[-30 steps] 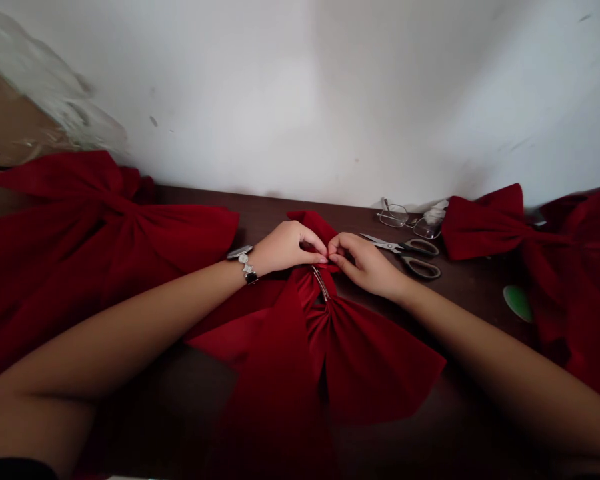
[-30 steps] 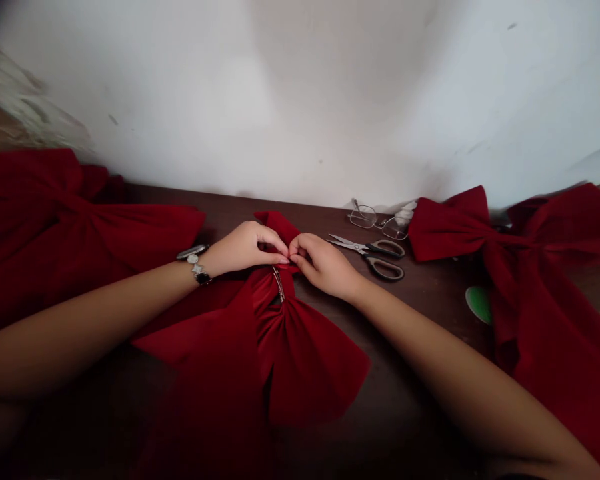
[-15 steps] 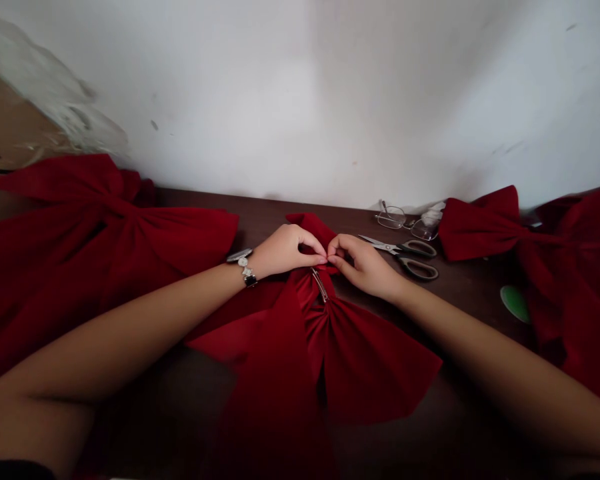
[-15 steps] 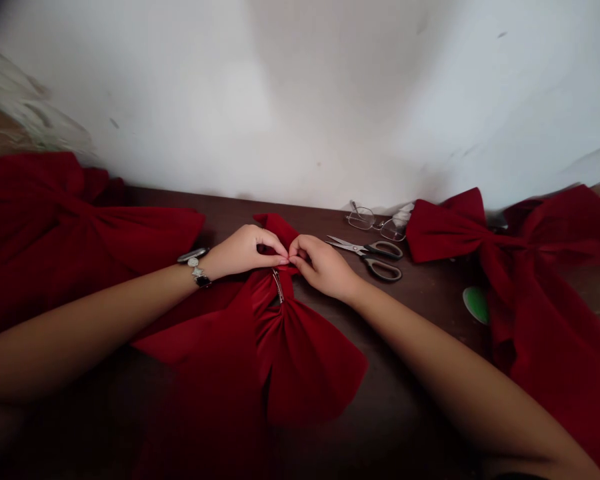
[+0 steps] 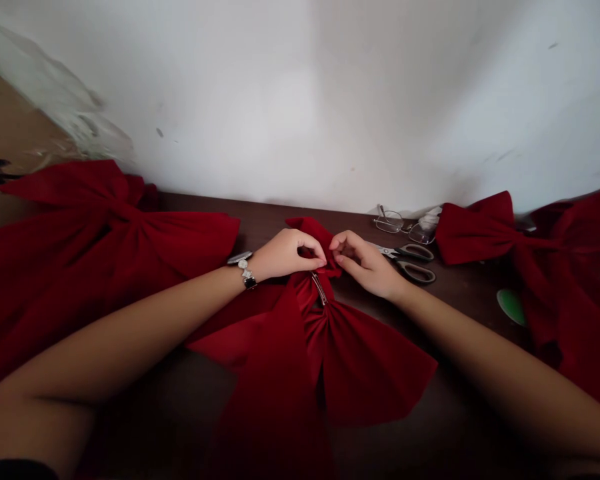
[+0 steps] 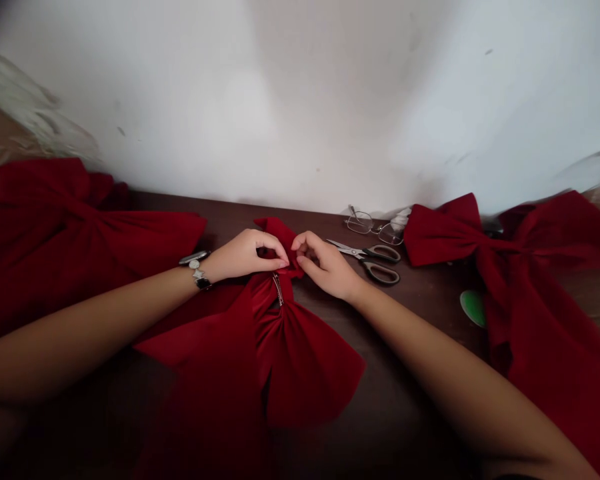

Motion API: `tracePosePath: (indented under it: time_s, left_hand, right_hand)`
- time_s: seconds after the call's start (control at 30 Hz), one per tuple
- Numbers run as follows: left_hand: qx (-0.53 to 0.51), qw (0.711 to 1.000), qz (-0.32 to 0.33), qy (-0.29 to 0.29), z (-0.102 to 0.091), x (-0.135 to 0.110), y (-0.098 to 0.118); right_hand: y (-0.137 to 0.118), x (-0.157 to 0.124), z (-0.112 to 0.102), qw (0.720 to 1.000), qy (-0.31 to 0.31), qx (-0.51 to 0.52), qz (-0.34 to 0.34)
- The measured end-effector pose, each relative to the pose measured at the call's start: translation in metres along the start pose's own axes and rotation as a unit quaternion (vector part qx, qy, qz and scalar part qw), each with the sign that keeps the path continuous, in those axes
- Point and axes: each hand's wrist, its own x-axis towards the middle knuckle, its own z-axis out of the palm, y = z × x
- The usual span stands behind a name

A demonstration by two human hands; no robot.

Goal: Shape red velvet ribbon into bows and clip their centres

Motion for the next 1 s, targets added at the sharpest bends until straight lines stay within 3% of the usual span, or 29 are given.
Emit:
tracePosePath:
  time_s: [0.23,0.5,1.0]
  left_hand:
    - [0.001,1.0,0.005,-0.003,-0.0004,0.0,-0.0007]
    - [0.0,1.0,0.005,-0.004,0.0003,-0.0003,-0.002]
    - [0.006,1.0,-0.004,-0.006,-0.0003,0.0,-0.0006]
  right_hand:
    - [-0.0007,0.0014,-0.0005,0.991,0.019,-0.103,-0.079]
    - [0.002,0.0032,0.0004,0.987,0.025,-0.124,-0.095]
    - [-0.0027,0.002,0.0013,0.996,0.027,-0.07,-0.04]
